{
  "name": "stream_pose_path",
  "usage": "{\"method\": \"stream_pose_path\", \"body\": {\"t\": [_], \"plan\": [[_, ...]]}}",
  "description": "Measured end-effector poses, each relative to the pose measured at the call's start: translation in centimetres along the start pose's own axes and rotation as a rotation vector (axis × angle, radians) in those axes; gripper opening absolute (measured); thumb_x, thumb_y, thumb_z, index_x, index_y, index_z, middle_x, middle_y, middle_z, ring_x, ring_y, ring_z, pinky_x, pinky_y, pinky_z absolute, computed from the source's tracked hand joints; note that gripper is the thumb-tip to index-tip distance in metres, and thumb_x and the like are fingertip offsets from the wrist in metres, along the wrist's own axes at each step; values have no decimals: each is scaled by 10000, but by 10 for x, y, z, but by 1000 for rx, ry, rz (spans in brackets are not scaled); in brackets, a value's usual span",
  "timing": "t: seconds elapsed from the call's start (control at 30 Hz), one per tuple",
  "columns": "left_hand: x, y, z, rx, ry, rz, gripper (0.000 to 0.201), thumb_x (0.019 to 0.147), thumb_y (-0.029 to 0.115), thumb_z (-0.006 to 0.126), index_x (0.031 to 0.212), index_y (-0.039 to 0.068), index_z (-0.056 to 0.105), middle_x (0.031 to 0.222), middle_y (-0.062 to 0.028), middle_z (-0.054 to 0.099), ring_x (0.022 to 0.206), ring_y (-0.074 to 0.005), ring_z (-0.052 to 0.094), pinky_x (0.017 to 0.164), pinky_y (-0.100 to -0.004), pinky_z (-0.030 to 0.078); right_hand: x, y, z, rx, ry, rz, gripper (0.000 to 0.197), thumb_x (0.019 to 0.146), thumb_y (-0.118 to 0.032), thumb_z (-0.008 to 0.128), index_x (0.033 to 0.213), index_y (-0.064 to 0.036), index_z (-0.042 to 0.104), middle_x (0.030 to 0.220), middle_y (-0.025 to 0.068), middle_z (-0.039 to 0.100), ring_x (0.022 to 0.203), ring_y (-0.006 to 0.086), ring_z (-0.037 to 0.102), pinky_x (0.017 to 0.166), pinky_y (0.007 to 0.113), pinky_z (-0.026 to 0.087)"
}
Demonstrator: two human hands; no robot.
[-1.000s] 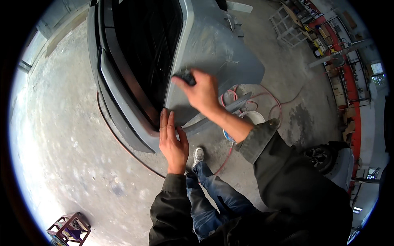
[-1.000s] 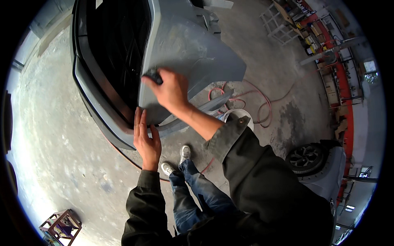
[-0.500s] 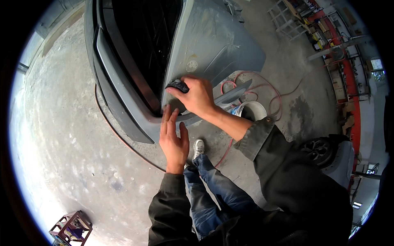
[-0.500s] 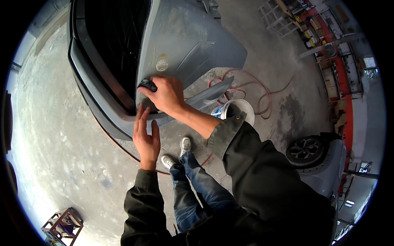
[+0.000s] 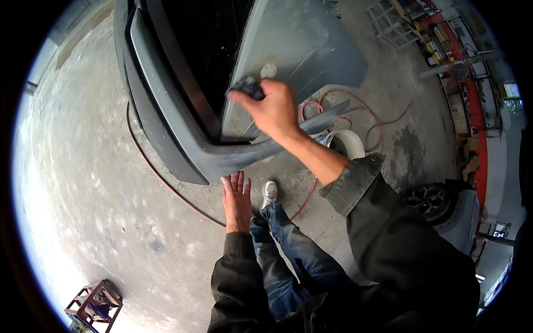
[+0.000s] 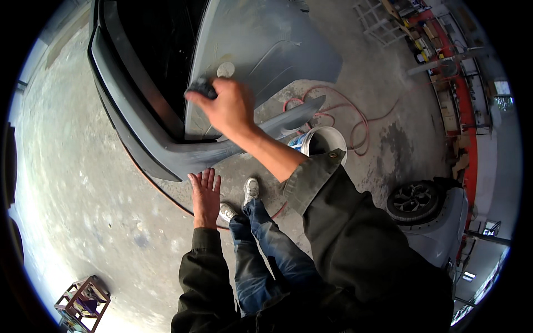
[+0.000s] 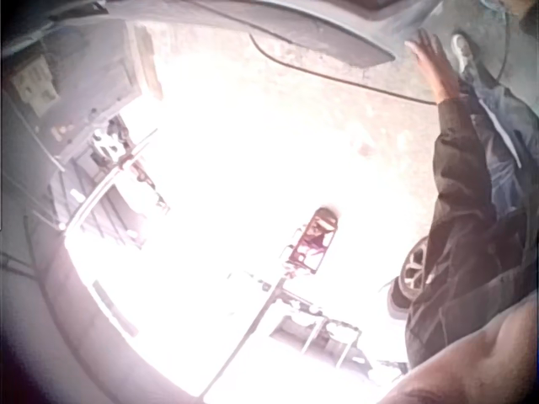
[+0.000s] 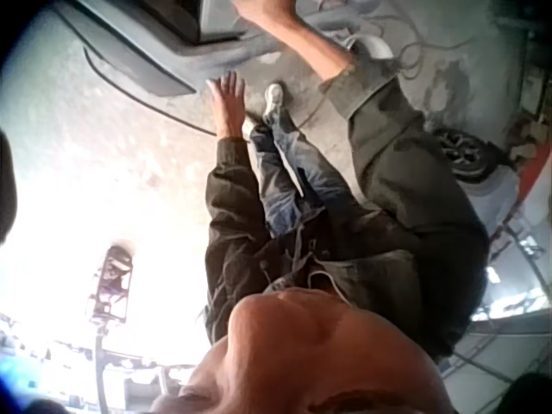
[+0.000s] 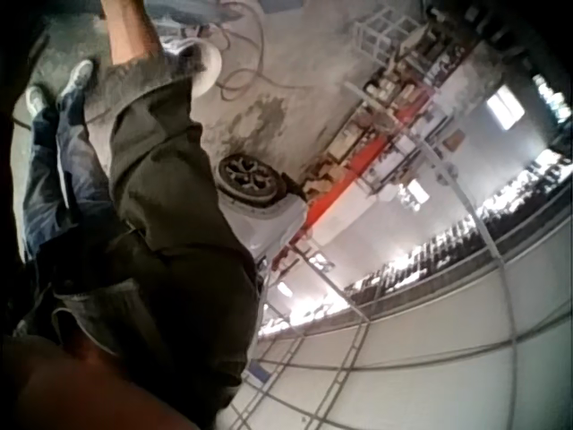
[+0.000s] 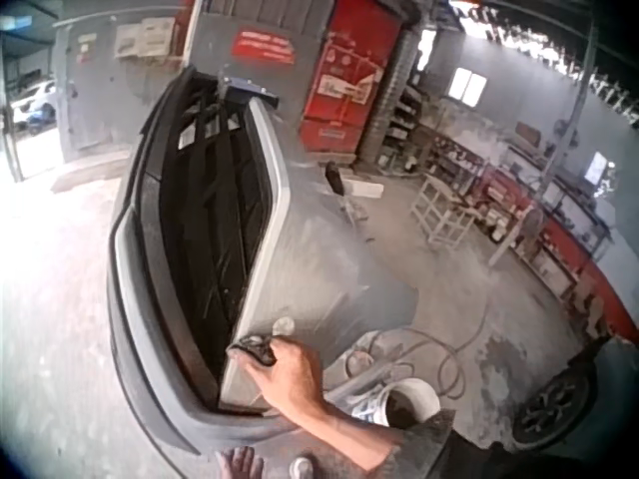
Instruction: The person sands the surface of a detached car bumper using a sanding block. They repeatedly dip the sanding block into a bucket of water and continue sanding different areas of the bumper, including the edges and the main face.
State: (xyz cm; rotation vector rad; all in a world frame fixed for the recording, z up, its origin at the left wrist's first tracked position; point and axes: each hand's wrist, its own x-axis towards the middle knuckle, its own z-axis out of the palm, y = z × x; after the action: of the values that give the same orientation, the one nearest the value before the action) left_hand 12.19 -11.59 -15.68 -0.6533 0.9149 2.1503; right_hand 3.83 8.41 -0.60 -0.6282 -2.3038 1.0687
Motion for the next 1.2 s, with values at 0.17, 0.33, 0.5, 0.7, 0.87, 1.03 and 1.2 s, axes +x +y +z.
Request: {"method": "stream_pose_path", "body": {"t": [0.17,0.33,0.5,0.7,0.87,1.03,1.2], "plan": [[10,-3,2,-117,36,-12,1080,933,655,566,1592,6,7,1645,-221,184,1529,-308,236,1233,-473,275,-41,12,15,-187,-59,-266,281,794,-295,860,806,-43,737,733,113,703,635,295,690,569,363,501],[15,0,-5,-77,114,20,1056,926,625,624,1588,-7,98,1618,-222,233,1492,-310,295,1203,-452,318,-25,-2,6,23,-83,44,313,767,-290,871,763,-22,708,709,130,667,648,323,673,569,385,493],[14,8,-14,10,139,0,1056,928,625,631,1578,-32,121,1580,-160,291,1484,-278,318,1199,-410,313,-57,21,27,-204,-144,-194,326,751,-316,881,787,-30,728,741,134,689,660,325,681,583,374,507],[10,9,-14,100,115,-25,1023,942,635,604,1602,25,114,1596,-165,293,1447,-277,376,1174,-409,340,24,1,-18,22,29,67,368,805,-349,865,749,-20,710,605,61,653,527,97,535,514,312,446],[10,4,-1,100,118,-42,1008,945,632,605,1592,9,147,1565,-176,355,1396,-271,437,1137,-406,376,-21,17,-5,-103,31,-82,364,800,-326,862,756,-9,688,629,107,647,533,191,600,527,350,452],[3,16,-16,255,113,-35,940,958,611,605,1533,-51,265,1458,-163,486,1306,-263,516,1093,-403,418,-28,27,-30,-102,-235,-80,257,811,-242,847,919,-34,741,761,99,690,586,251,624,580,340,486],[8,10,-21,128,203,14,705,996,537,599,1417,2,416,1388,-145,523,1208,-238,575,996,-393,486,20,-14,-67,-260,-395,-733,224,751,-83,759,975,-102,771,934,15,708,796,202,648,638,316,511]]}}
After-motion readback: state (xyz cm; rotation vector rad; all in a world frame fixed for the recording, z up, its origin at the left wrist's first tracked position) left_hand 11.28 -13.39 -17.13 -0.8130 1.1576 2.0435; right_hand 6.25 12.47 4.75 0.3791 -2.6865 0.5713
